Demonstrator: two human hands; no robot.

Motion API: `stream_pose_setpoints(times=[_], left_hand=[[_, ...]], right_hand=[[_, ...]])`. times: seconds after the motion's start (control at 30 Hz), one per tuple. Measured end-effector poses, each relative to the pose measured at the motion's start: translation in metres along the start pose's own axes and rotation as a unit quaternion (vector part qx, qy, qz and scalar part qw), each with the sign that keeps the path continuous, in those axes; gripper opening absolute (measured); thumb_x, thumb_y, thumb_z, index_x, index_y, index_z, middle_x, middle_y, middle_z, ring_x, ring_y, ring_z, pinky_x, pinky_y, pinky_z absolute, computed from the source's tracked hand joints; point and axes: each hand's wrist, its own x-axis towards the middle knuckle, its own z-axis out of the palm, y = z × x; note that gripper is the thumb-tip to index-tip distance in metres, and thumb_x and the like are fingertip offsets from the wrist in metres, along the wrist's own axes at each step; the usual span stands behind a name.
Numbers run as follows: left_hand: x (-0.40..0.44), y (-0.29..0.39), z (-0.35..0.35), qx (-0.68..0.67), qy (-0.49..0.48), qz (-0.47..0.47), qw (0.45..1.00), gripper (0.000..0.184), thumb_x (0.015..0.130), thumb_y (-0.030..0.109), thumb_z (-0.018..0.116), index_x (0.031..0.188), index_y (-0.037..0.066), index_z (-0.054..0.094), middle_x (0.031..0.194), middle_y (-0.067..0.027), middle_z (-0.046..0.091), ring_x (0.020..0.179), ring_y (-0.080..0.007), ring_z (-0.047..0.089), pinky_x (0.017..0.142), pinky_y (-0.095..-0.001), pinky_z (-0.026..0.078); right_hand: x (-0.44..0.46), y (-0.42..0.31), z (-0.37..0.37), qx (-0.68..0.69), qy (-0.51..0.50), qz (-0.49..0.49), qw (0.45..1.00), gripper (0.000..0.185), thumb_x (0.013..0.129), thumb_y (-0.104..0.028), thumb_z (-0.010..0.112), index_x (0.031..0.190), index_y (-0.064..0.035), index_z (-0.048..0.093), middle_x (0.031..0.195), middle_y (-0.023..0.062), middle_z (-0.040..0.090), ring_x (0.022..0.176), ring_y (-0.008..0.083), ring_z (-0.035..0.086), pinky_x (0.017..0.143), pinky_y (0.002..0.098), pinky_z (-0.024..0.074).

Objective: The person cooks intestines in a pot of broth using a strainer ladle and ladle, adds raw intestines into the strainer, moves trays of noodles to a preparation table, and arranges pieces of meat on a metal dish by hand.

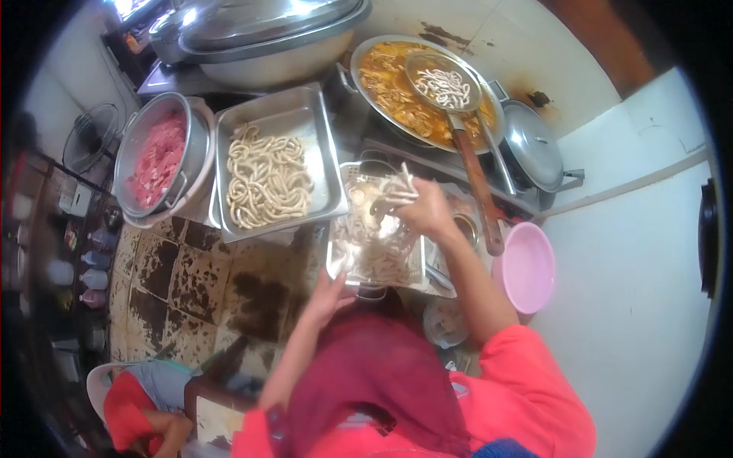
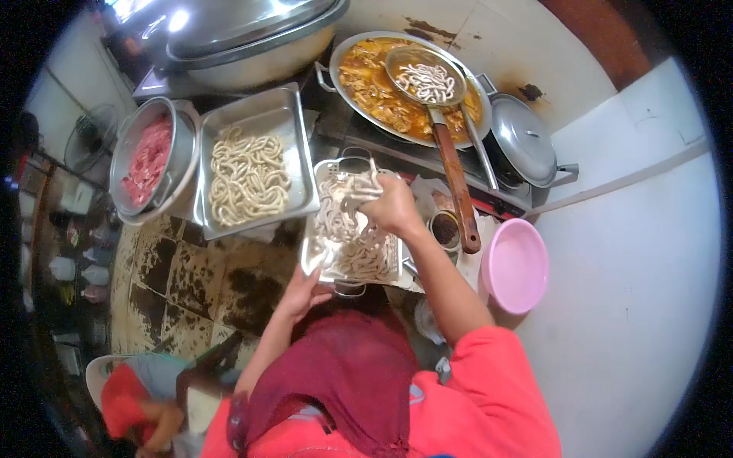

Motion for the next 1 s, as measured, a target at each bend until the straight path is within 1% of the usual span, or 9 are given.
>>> stream_pose_setpoints(times=[0.2, 0.27, 0.37, 0.5, 0.73, 0.8, 0.83, 0.93, 1.0], left_hand=[[0.013, -0.001, 0.005, -0.075, 0.036, -0.018, 0.996, 0.047, 0.089, 0.01, 0.042, 0.132, 0.012, 0.025, 0.118, -0.0153, 0.048, 0.091, -0.0279, 0.058, 0.077, -0.0431, 0.051], [0.017, 0.004, 0.016, -0.094, 0.075, -0.022, 0.992, 0.047, 0.083, -0.001, 0.039, 0.129, 0.004, 0.029, 0.111, -0.0199, 0.051, 0.086, -0.0282, 0.059, 0.068, -0.0398, 0.054], [0.033, -0.014, 0.012, -0.095, 0.093, 0.027, 0.991, 0.047, 0.08, -0.006, 0.04, 0.126, -0.005, 0.029, 0.107, -0.0238, 0.051, 0.081, -0.0283, 0.061, 0.054, -0.033, 0.055], [0.018, -0.003, 0.026, -0.107, 0.109, 0.001, 0.988, 0.047, 0.081, -0.004, 0.039, 0.127, -0.003, 0.031, 0.109, -0.0229, 0.051, 0.084, -0.0303, 0.06, 0.059, -0.0368, 0.055], [0.029, -0.036, 0.028, -0.125, 0.154, 0.086, 0.976, 0.053, 0.076, -0.007, 0.035, 0.128, 0.003, 0.035, 0.115, -0.0209, 0.048, 0.101, -0.0333, 0.054, 0.075, -0.0458, 0.053], [0.028, -0.038, 0.032, -0.136, 0.14, 0.119, 0.973, 0.055, 0.074, -0.009, 0.034, 0.128, 0.002, 0.036, 0.117, -0.0213, 0.047, 0.103, -0.0322, 0.053, 0.077, -0.0454, 0.053], [0.025, -0.028, 0.045, -0.171, 0.16, 0.127, 0.964, 0.053, 0.072, -0.014, 0.037, 0.124, -0.003, 0.038, 0.116, -0.0198, 0.05, 0.094, -0.031, 0.06, 0.067, -0.0372, 0.056], [0.033, -0.021, 0.046, -0.109, 0.164, 0.118, 0.973, 0.05, 0.074, -0.009, 0.036, 0.122, -0.001, 0.043, 0.109, -0.0185, 0.054, 0.093, -0.0297, 0.059, 0.071, -0.0394, 0.054], [0.036, -0.02, 0.043, -0.098, 0.175, 0.115, 0.973, 0.046, 0.075, -0.009, 0.039, 0.12, -0.003, 0.044, 0.103, -0.0167, 0.057, 0.085, -0.0282, 0.061, 0.066, -0.0361, 0.054]], right_hand=[[0.0, -0.062, -0.09, 0.231, -0.001, -0.118, 0.966, 0.036, 0.061, 0.005, 0.06, 0.096, 0.0022, 0.058, 0.082, 0.0058, 0.063, 0.066, 0.0107, 0.059, 0.056, 0.0232, 0.0468], [0.009, -0.082, -0.125, 0.189, 0.028, -0.175, 0.966, 0.037, 0.061, 0.003, 0.055, 0.098, 0.0039, 0.057, 0.085, 0.006, 0.062, 0.076, 0.0134, 0.059, 0.069, 0.0232, 0.0466], [0.044, -0.099, -0.18, 0.162, 0.049, -0.23, 0.958, 0.034, 0.065, 0.0, 0.057, 0.099, 0.0055, 0.055, 0.085, 0.008, 0.061, 0.074, 0.0134, 0.058, 0.067, 0.0249, 0.0469], [0.1, -0.106, -0.228, 0.199, 0.112, -0.266, 0.937, 0.032, 0.061, 0.001, 0.06, 0.092, 0.0033, 0.056, 0.073, 0.0042, 0.058, 0.064, 0.0112, 0.056, 0.055, 0.0249, 0.0448], [0.245, -0.017, -0.238, -0.064, 0.152, -0.164, 0.973, 0.042, 0.064, -0.004, 0.065, 0.104, 0.0032, 0.055, 0.071, 0.0069, 0.061, 0.058, 0.0109, 0.055, 0.049, 0.027, 0.0435], [0.272, 0.022, -0.209, -0.206, 0.2, -0.15, 0.946, 0.061, 0.064, -0.01, 0.067, 0.121, 0.0036, 0.048, 0.097, 0.02, 0.063, 0.089, 0.0274, 0.062, 0.076, 0.0323, 0.0481], [0.266, 0.02, -0.21, -0.24, 0.099, -0.106, 0.96, 0.061, 0.063, -0.013, 0.068, 0.119, 0.0019, 0.05, 0.109, 0.022, 0.058, 0.104, 0.031, 0.056, 0.086, 0.0345, 0.0448], [0.276, 0.046, -0.202, -0.448, -0.078, -0.104, 0.885, 0.054, 0.062, -0.018, 0.068, 0.114, -0.0061, 0.058, 0.107, 0.0179, 0.06, 0.099, 0.0302, 0.059, 0.085, 0.0346, 0.0459], [0.281, 0.055, -0.205, -0.39, -0.029, -0.113, 0.913, 0.054, 0.062, -0.017, 0.068, 0.114, -0.0073, 0.058, 0.105, 0.0169, 0.061, 0.098, 0.0307, 0.059, 0.085, 0.0346, 0.0463]])
